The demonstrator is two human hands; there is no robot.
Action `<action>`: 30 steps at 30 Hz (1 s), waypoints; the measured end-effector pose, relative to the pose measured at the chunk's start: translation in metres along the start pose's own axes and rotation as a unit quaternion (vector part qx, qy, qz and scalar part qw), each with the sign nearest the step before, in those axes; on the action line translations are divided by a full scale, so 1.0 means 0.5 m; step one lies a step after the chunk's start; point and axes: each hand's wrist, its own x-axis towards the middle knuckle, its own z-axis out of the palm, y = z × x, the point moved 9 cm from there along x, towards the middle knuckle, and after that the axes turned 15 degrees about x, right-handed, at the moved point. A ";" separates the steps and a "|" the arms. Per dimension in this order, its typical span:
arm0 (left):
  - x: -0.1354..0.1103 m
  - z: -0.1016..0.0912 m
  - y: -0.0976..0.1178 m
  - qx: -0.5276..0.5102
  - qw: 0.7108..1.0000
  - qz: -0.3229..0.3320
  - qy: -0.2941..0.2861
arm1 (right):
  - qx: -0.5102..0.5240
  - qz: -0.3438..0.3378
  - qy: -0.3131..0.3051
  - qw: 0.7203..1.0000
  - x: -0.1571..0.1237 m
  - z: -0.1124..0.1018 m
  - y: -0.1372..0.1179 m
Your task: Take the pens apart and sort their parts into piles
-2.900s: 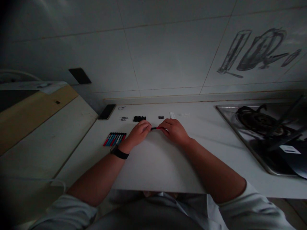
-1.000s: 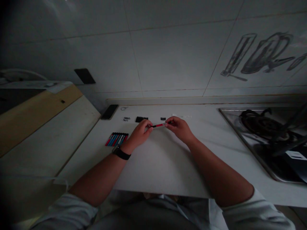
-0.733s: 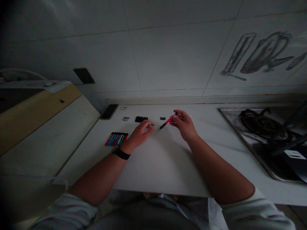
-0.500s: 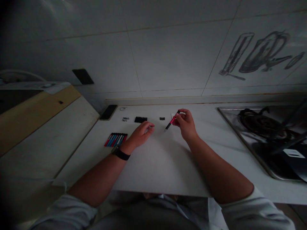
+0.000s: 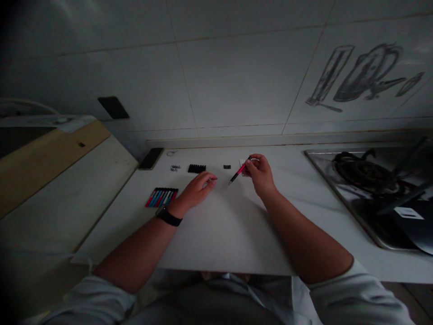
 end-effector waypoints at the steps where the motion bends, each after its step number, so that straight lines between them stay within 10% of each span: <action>1: 0.000 0.001 0.000 0.000 1.000 0.001 0.000 | 0.001 -0.002 -0.001 1.000 0.000 0.000 0.000; 21: 0.002 0.001 0.005 -0.001 1.000 0.007 -0.008 | 0.019 -0.003 0.013 1.000 0.007 -0.007 -0.023; 30: 0.001 0.008 0.000 -0.007 1.000 0.008 -0.014 | -0.002 -0.102 0.068 0.992 0.073 -0.100 -0.180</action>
